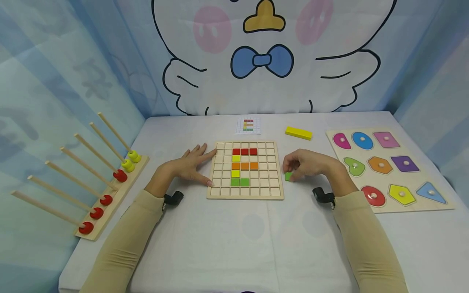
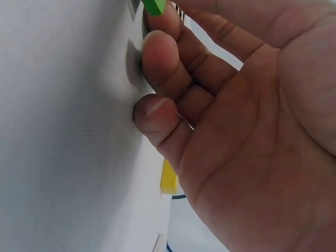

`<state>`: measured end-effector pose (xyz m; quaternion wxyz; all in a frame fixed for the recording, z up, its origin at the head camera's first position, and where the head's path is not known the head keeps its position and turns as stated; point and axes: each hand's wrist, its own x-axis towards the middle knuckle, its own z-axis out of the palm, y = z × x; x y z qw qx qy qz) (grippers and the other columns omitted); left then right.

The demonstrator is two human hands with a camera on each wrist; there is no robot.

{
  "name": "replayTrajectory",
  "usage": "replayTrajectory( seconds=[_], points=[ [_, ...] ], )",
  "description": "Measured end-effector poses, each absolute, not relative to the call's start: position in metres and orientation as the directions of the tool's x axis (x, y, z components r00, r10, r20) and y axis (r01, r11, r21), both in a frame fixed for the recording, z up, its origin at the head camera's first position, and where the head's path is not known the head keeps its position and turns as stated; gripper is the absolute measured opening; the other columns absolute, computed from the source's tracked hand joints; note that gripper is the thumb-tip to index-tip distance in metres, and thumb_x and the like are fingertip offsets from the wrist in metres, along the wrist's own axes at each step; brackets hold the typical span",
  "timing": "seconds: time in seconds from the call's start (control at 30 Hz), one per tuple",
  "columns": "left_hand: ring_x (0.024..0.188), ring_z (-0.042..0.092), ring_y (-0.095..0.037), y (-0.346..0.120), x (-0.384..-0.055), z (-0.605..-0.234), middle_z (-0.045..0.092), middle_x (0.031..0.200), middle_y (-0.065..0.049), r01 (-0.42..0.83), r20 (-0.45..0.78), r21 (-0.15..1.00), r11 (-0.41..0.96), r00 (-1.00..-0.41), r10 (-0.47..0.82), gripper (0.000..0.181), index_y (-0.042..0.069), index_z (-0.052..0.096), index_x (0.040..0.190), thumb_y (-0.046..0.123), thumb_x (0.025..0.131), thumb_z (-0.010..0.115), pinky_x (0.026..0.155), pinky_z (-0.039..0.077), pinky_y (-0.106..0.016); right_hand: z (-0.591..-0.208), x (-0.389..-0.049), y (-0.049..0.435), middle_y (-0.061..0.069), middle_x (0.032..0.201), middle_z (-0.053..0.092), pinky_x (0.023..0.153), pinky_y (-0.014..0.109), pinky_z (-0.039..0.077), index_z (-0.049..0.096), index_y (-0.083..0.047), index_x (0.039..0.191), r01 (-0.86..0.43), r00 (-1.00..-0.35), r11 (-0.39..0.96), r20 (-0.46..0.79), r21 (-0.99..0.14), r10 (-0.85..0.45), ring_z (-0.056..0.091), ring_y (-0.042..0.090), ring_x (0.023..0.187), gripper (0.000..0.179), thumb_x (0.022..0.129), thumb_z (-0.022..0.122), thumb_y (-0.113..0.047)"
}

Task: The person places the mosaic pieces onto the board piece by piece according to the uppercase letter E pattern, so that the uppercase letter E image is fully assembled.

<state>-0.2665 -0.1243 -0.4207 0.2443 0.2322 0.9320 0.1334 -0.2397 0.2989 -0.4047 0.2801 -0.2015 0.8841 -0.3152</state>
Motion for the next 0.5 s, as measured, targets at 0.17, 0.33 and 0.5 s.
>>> replayTrajectory(
  seconds=[0.17,0.33,0.5],
  points=[
    [0.162,-0.017,-0.029,-0.1250,-0.2667,-0.4215,-0.016,0.175,-0.009,0.371,-0.392,0.358,0.857,-0.773,0.499,0.123,0.036,0.006,0.168,0.074,0.076,0.078,0.130,-0.011,-0.055,-0.4049,-0.2392,0.2982,0.007,0.087,0.061,0.071,0.026,0.048,0.067,-0.007,0.099,-0.185,-0.796,0.697,-0.311,-0.693,-0.520,0.055,0.022,0.082,0.021,0.085,0.082,-0.003],
    [0.162,-0.018,-0.029,-0.1248,-0.2671,-0.4222,-0.016,0.175,-0.008,0.367,-0.396,0.363,0.856,-0.771,0.498,0.123,0.036,0.005,0.168,0.074,0.076,0.078,0.130,-0.011,-0.054,-0.4060,-0.2396,0.2996,0.011,0.087,0.064,0.070,0.028,0.052,0.065,-0.004,0.102,-0.142,-0.824,0.656,-0.278,-0.741,-0.493,0.058,0.023,0.077,0.014,0.091,0.073,-0.001],
    [0.162,-0.018,-0.029,-0.1247,-0.2675,-0.4230,-0.016,0.175,-0.008,0.365,-0.395,0.364,0.857,-0.772,0.498,0.124,0.037,0.005,0.168,0.075,0.076,0.078,0.130,-0.011,-0.055,-0.4075,-0.2409,0.2996,0.013,0.090,0.064,0.072,0.029,0.056,0.064,-0.002,0.104,-0.136,-0.846,0.612,-0.230,-0.779,-0.481,0.061,0.025,0.079,0.010,0.095,0.070,-0.002]
  ],
)
